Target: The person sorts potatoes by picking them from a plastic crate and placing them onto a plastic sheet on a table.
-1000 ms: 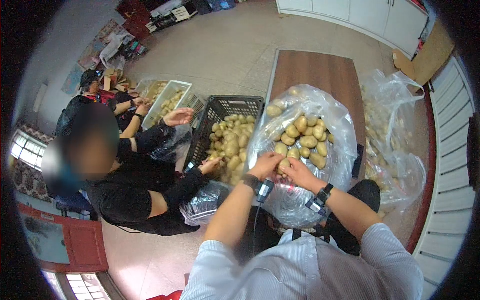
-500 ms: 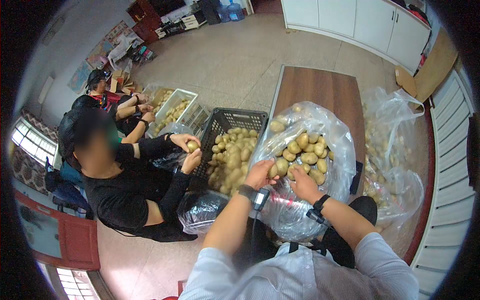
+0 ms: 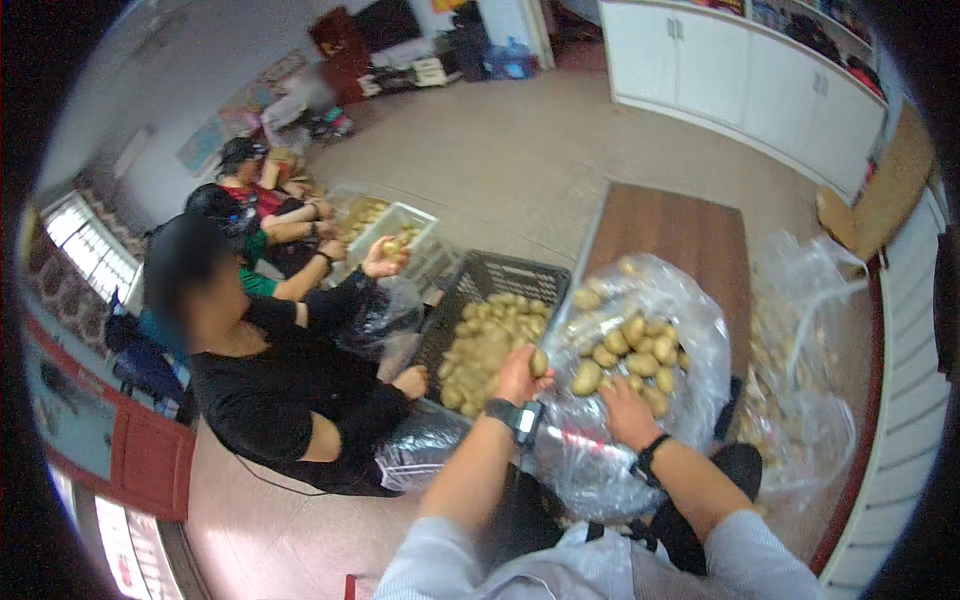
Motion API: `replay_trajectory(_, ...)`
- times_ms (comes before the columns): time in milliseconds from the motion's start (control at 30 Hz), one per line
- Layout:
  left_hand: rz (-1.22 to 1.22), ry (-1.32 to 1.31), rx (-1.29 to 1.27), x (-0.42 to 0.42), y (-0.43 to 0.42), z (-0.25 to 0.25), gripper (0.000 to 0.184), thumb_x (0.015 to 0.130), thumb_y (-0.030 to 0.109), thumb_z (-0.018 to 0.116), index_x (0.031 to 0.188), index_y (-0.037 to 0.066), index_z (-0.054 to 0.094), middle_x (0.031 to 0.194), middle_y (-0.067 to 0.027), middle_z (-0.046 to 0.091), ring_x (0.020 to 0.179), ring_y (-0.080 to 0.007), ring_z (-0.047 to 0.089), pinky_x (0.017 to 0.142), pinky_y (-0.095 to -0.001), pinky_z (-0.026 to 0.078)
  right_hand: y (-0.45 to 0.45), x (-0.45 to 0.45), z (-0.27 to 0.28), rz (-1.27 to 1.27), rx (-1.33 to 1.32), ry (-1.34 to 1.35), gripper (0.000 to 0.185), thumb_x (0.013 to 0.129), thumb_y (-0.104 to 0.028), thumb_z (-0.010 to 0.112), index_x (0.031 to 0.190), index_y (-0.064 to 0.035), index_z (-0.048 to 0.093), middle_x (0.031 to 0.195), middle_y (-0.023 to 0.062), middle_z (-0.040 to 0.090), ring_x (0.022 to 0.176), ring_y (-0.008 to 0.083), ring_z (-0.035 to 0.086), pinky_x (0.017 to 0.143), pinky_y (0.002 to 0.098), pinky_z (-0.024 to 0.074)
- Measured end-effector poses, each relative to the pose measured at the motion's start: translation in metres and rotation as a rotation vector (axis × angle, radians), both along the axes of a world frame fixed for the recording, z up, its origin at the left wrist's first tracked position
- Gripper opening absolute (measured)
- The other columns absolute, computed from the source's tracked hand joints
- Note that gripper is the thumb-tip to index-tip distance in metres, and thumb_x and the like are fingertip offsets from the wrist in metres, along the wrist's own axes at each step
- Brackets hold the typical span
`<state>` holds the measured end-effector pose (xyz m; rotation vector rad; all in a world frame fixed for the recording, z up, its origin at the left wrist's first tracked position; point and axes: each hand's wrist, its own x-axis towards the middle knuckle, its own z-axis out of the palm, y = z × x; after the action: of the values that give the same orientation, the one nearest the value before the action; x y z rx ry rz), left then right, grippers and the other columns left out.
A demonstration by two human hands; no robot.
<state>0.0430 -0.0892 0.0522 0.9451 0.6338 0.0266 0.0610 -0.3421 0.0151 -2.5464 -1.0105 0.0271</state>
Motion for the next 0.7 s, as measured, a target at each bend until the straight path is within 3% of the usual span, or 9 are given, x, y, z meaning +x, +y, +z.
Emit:
replay_trajectory(33,-0.035,-0.156,0.32,0.003,0.007,-0.023,0.03,0.094,0.03,0.048,0.113,0.008,0.043,0.096,-0.0132,0.054,0.069,-0.0286,0.061,0.05,-0.0372,0.052,0.004,0.002,0.001,0.036,0.018,-0.016,0.037,0.078,-0.011,0.053,0.115,-0.0094,0.054,0.128,0.0155,0.045,0.088,0.0368,0.061,0.073,0.0471,0.0505)
replay_trajectory(100,0.04,-0.134,0.309,-0.007,0.016,-0.033,0.03,0.094,0.031,0.049,0.114,0.009,0.043,0.098,-0.0133,0.053,0.069,-0.0291,0.061,0.051,-0.038,0.053,0.0,-0.003,0.002,0.028,-0.057,-0.061,0.032,0.079,-0.011,0.053,0.11,-0.0087,0.055,0.127,0.0144,0.046,0.086,0.0353,0.061,0.071,0.0456,0.0506)
replay_trajectory(133,0.144,0.003,-0.027,-0.005,0.017,-0.01,0.03,0.094,0.031,0.049,0.114,0.009,0.044,0.099,-0.0132,0.053,0.069,-0.0293,0.061,0.052,-0.0384,0.053,0.004,0.0,0.002,0.054,-0.05,-0.069,0.032,0.079,-0.011,0.053,0.11,-0.0087,0.055,0.127,0.0144,0.046,0.086,0.0353,0.061,0.071,0.0456,0.0506)
replay_trajectory(467,0.272,-0.006,-0.019,-0.018,0.049,-0.032,0.033,0.092,0.026,0.047,0.12,0.008,0.044,0.105,-0.0157,0.053,0.073,-0.0317,0.063,0.054,-0.0401,0.057,-0.007,-0.009,0.002,0.066,-0.037,-0.198,0.038,0.078,-0.007,0.053,0.116,-0.0096,0.054,0.11,0.0141,0.054,0.078,0.033,0.059,0.068,0.0425,0.0484)
replay_trajectory(633,0.298,-0.03,0.021,-0.014,0.058,-0.048,0.032,0.092,0.017,0.044,0.123,0.007,0.041,0.107,-0.0176,0.052,0.076,-0.0356,0.061,0.058,-0.0431,0.058,-0.005,-0.009,-0.006,0.026,-0.03,-0.227,0.028,0.079,-0.008,0.053,0.107,-0.0097,0.053,0.11,0.0139,0.053,0.08,0.0331,0.059,0.067,0.0434,0.0502)
replay_trajectory(700,0.386,-0.049,-0.061,-0.019,0.058,-0.049,0.038,0.075,0.028,0.068,0.098,0.005,0.049,0.093,-0.0157,0.052,0.078,-0.0334,0.056,0.059,-0.0425,0.048,-0.005,-0.013,-0.006,0.014,-0.046,-0.25,0.029,0.079,-0.008,0.053,0.107,-0.0103,0.053,0.111,0.014,0.052,0.08,0.0332,0.06,0.066,0.0436,0.0506)
